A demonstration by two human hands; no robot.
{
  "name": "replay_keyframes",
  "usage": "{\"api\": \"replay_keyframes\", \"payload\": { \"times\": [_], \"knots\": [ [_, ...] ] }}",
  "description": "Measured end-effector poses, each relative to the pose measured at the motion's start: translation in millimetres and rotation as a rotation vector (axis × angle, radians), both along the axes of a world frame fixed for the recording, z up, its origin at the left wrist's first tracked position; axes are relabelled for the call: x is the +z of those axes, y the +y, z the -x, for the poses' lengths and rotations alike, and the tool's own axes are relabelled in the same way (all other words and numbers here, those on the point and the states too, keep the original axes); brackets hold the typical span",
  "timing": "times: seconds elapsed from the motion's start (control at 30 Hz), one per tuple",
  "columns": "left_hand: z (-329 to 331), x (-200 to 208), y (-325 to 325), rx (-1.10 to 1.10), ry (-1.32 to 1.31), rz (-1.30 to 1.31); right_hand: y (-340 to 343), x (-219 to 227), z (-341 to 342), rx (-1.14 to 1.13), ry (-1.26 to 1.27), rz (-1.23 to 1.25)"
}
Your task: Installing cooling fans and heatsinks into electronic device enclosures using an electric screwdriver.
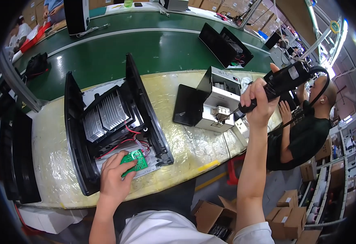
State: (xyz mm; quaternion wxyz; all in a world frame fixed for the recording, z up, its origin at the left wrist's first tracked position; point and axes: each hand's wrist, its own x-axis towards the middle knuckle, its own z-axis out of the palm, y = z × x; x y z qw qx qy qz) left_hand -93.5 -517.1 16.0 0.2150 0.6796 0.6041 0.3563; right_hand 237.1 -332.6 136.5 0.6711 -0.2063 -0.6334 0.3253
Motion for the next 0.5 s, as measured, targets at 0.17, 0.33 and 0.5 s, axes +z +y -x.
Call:
{"api": "replay_keyframes", "payload": {
  "times": [0.17,0.33,0.5],
  "knots": [
    [8,-9,7,0.013,0.031,-0.083,-32,-2,9,-0.204,-0.01,0.073],
    [-4,-11,16,-0.031,0.024,-0.101,-111,65,40,0.11,0.279,-0.218],
    [-40,2,25,-0.021,-0.002,-0.113,-118,71,100,0.36,0.22,-0.161]
  ]
}}
